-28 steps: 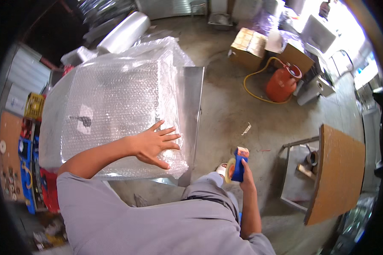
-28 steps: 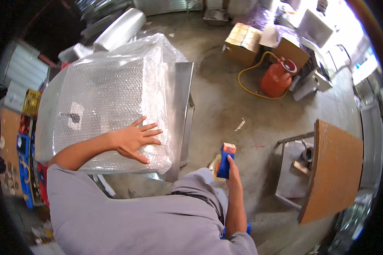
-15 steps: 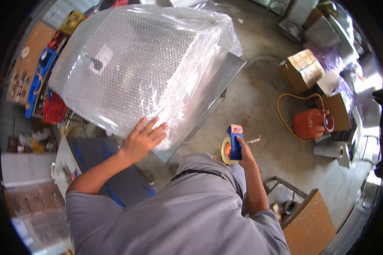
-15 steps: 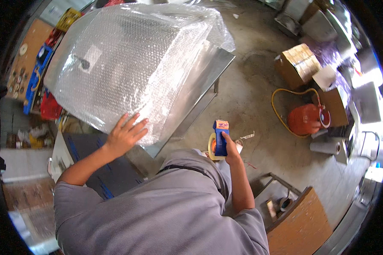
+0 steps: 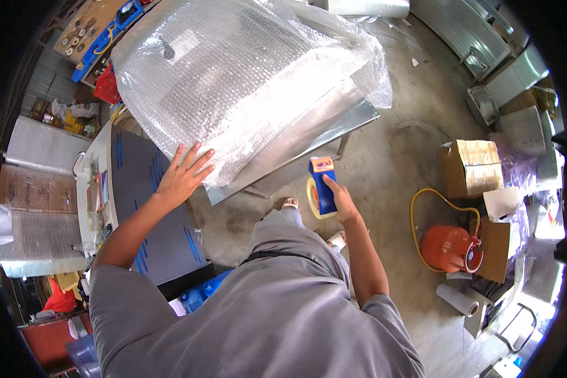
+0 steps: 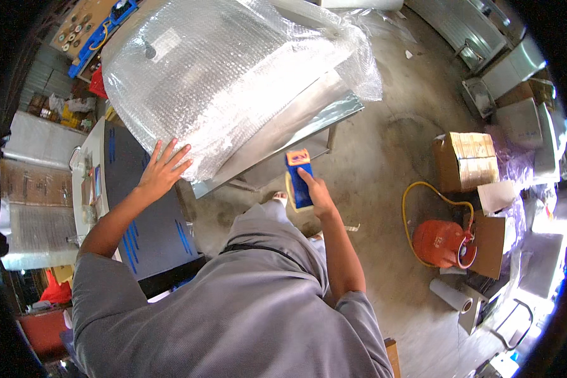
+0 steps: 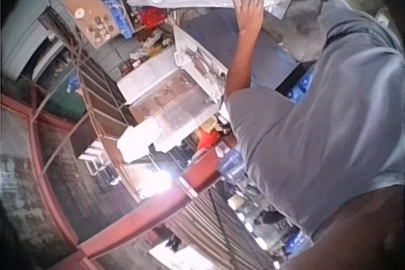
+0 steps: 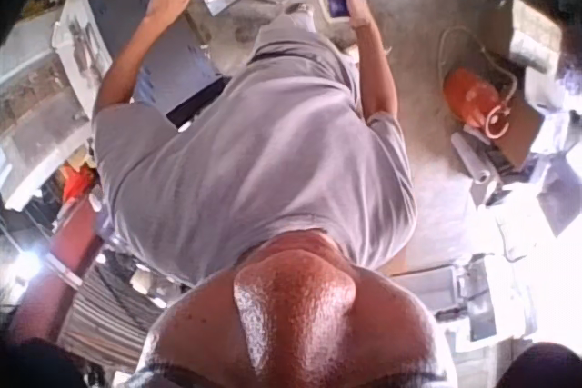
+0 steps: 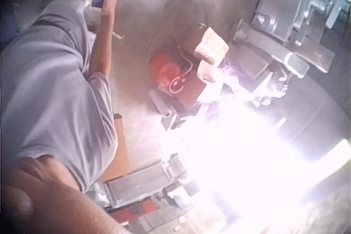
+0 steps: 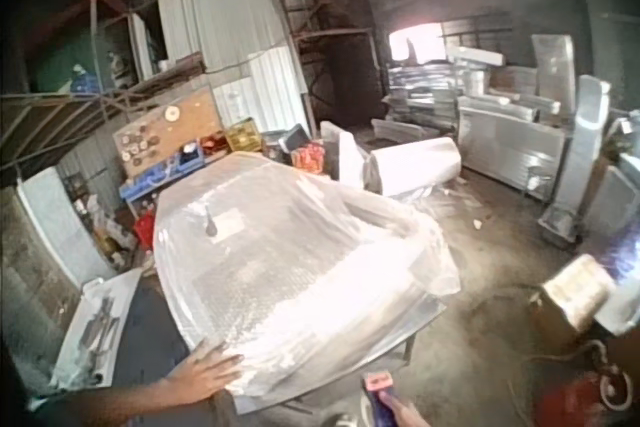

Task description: The person wraps a large rectangular object with bubble wrap and secures it using a handheld tape dispenser. They smooth the bubble wrap, apply tape along the edges and seams, and rotate the package to cover all sides.

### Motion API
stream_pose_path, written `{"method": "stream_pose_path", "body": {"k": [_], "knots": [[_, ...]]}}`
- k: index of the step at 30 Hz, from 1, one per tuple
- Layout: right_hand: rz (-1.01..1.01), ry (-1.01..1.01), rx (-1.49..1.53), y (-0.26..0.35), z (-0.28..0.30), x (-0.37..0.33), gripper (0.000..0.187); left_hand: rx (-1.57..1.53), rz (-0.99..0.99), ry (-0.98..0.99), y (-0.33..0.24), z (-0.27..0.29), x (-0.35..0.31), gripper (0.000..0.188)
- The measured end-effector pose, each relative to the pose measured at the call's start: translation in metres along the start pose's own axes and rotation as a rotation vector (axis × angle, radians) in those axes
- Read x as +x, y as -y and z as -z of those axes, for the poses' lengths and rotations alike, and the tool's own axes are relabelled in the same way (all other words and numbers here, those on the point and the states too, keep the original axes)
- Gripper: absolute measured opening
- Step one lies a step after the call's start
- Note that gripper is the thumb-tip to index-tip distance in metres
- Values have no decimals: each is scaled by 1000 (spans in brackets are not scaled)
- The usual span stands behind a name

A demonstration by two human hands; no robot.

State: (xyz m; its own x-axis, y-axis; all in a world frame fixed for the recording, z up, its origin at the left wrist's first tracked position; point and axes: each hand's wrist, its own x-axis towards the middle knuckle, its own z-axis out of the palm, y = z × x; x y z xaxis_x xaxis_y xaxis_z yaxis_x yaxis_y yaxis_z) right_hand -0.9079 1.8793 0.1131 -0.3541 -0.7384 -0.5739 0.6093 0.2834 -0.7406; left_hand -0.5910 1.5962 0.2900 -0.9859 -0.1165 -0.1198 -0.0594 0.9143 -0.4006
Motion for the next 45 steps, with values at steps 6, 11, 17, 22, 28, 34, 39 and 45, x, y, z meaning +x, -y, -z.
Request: {"method": "stream_pose_path", "body": {"k": [6, 11, 17, 22, 28, 34, 39, 45], "knots": [[202, 397, -372, 92, -109, 40, 69, -32, 46, -71, -9, -12, -14, 42], [102, 504, -609, 113, -180, 74, 78, -51, 130, -184, -24, -32, -26, 37], [115, 514, -602, 96, -169, 81, 81, -31, 150, -125, -30, -23, -22, 32], [117, 488, -598, 85, -165, 87, 80, -33, 141, -104, -23, -17, -18, 34], [24, 415, -787, 22, -141, 118, 75, 19, 140, -113, -29, -7, -19, 35], [74, 390, -637, -29, -137, 151, 86, -417, 119, -98, -81, -9, 62, 54], [-80, 375, -855, -54, -108, 139, 86, 7, 104, 118, -76, -83, 85, 70], [-171, 456, -1470, 1, -133, 142, 83, 281, 163, 294, -89, -94, 94, 72]]}}
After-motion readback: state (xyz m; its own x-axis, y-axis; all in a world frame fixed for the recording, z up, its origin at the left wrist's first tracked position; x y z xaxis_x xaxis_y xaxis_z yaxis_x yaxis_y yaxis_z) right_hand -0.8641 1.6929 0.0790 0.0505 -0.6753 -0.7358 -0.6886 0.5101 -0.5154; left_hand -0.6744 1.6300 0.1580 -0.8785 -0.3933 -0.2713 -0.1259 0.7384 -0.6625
